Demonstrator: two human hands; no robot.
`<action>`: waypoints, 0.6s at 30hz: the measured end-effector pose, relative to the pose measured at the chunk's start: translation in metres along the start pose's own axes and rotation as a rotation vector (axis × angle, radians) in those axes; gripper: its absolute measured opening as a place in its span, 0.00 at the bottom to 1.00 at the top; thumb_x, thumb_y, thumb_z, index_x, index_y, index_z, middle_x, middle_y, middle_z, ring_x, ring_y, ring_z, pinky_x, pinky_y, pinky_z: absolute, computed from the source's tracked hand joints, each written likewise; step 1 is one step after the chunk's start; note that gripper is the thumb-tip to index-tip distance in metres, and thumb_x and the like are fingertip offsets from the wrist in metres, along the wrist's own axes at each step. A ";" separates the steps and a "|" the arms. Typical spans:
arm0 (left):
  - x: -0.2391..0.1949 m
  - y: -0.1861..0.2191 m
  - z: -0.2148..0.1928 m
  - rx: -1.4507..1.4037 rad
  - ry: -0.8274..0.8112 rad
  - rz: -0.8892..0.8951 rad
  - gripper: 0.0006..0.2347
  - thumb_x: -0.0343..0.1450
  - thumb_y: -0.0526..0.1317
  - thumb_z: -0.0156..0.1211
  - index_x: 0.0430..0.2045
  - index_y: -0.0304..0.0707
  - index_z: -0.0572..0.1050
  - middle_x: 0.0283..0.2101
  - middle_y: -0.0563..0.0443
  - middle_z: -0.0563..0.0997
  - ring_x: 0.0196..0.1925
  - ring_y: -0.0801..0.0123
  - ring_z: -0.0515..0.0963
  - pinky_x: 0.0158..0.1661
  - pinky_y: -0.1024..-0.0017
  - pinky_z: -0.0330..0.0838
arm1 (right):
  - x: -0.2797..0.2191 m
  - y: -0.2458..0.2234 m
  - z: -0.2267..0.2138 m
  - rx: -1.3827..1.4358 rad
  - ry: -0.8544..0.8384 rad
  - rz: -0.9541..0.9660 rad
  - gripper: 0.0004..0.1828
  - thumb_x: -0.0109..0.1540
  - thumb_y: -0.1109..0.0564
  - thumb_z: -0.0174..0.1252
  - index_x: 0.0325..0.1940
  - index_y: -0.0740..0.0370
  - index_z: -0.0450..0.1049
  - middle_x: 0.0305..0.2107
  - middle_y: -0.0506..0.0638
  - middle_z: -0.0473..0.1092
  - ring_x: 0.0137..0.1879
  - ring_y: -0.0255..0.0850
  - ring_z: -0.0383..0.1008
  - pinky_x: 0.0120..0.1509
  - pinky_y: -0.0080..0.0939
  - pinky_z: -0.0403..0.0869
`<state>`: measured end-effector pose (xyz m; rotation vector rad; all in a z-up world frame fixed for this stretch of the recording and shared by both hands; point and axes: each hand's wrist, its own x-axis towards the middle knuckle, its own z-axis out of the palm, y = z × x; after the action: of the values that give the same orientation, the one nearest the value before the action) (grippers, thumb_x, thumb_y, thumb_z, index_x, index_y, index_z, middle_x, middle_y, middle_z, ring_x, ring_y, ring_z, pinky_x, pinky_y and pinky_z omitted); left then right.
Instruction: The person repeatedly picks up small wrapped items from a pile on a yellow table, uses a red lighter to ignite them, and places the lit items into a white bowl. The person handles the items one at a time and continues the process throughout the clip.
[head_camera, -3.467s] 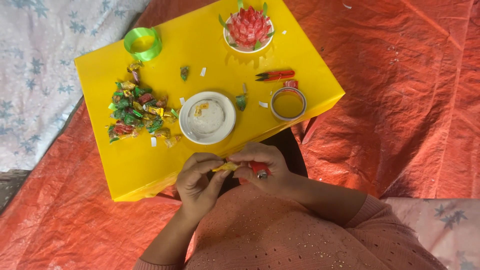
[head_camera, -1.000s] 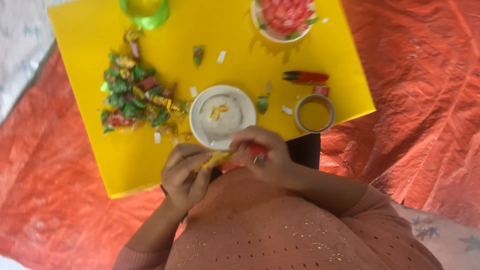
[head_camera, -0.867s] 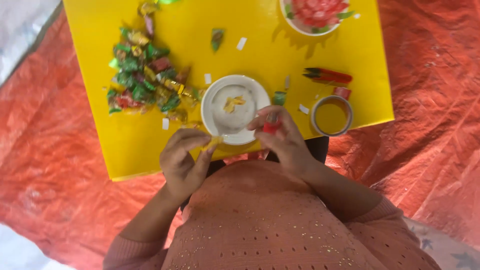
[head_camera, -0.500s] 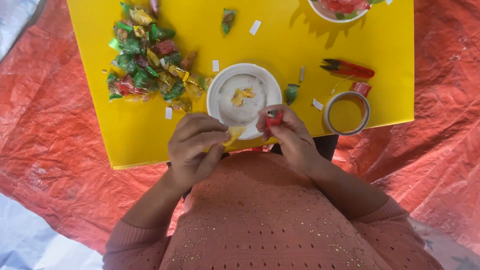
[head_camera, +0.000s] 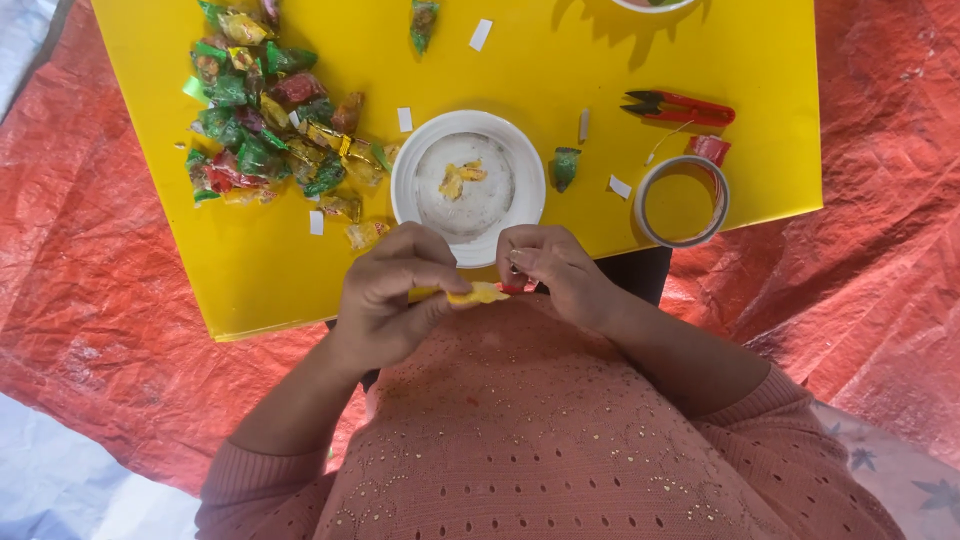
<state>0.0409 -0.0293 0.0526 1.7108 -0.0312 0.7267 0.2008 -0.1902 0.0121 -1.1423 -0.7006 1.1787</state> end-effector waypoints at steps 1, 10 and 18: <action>-0.002 -0.004 0.001 -0.200 0.013 -0.112 0.05 0.66 0.23 0.67 0.31 0.29 0.82 0.31 0.45 0.76 0.35 0.65 0.76 0.42 0.64 0.76 | 0.001 -0.001 0.002 0.046 -0.031 -0.016 0.19 0.65 0.51 0.49 0.26 0.66 0.73 0.17 0.47 0.60 0.26 0.33 0.60 0.30 0.30 0.63; 0.001 0.005 0.000 -0.301 -0.006 -0.198 0.03 0.65 0.24 0.69 0.27 0.25 0.82 0.29 0.42 0.75 0.31 0.66 0.76 0.36 0.67 0.74 | 0.002 -0.023 0.014 -0.046 -0.072 -0.053 0.22 0.67 0.50 0.50 0.27 0.69 0.75 0.15 0.54 0.63 0.23 0.36 0.60 0.28 0.35 0.64; 0.003 0.007 -0.016 -0.310 -0.002 -0.205 0.02 0.66 0.25 0.68 0.28 0.24 0.81 0.29 0.42 0.75 0.33 0.68 0.76 0.39 0.70 0.73 | -0.005 -0.058 0.015 -0.246 0.019 0.176 0.21 0.66 0.56 0.58 0.60 0.59 0.61 0.43 0.59 0.68 0.54 0.49 0.70 0.64 0.52 0.72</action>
<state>0.0333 -0.0157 0.0617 1.3946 0.0290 0.5371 0.2063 -0.1888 0.0723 -1.4433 -0.7577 1.2513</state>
